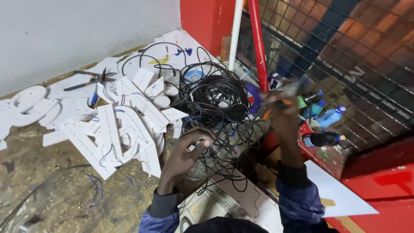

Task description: Soldering and wiring LED strips into acrylic sign letters using wire strippers and electrical components.

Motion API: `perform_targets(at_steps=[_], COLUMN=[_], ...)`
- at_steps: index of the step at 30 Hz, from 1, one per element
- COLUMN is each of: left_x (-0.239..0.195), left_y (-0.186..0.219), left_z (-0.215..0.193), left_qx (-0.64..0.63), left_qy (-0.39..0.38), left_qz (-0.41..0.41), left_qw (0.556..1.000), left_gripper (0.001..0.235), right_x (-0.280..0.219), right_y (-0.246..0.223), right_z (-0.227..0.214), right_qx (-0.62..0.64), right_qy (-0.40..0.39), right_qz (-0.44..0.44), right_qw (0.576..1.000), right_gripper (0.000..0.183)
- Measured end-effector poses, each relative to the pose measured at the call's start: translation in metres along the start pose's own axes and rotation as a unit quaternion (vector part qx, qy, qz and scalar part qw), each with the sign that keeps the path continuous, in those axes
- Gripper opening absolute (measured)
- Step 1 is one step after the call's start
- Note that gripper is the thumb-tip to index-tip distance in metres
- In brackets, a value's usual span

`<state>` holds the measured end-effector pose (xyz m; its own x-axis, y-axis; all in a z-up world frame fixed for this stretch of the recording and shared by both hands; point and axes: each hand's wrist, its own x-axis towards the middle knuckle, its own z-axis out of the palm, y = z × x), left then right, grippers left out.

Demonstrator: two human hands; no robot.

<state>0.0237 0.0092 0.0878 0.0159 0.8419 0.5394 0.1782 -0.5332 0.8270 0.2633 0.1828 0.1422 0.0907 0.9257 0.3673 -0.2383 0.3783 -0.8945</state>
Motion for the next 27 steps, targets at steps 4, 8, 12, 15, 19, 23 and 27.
perform_targets(at_steps=[4,8,12,15,19,23,27], left_x=[-0.013,-0.017,-0.038,-0.038,-0.014,-0.017,-0.045], left_y=[-0.026,-0.014,-0.097,-0.094,-0.014,-0.031,-0.094], left_z=[0.027,0.061,0.090,0.103,0.088,0.065,0.043], left_qx=[0.032,0.060,0.107,0.042,-0.047,0.124,0.138], left_qy=[0.002,-0.050,-0.085,-0.058,0.130,0.333,0.319], left_qz=[-0.034,-0.129,-0.175,-0.143,-0.169,-0.174,-0.196], left_qw=[0.999,0.989,0.975,0.987,0.976,0.919,0.917], left_gripper=[0.030,0.046,0.062,0.067,0.007,0.010,0.023], right_x=[-0.013,-0.023,-0.013,-0.008,-0.008,-0.022,-0.081], right_y=[0.094,0.113,0.118,0.131,0.143,0.248,0.169], right_z=[-0.016,-0.003,-0.006,-0.009,-0.010,-0.052,-0.026], right_qx=[0.058,0.097,0.111,0.181,0.081,-0.059,-0.128], right_qy=[-0.185,-0.120,-0.114,-0.095,-0.124,-0.297,-0.411], right_qz=[0.053,0.148,0.173,0.146,0.085,0.062,0.115], right_qw=[0.980,0.977,0.972,0.968,0.985,0.951,0.895], right_gripper=[0.036,0.032,0.032,0.027,0.036,0.030,0.016])
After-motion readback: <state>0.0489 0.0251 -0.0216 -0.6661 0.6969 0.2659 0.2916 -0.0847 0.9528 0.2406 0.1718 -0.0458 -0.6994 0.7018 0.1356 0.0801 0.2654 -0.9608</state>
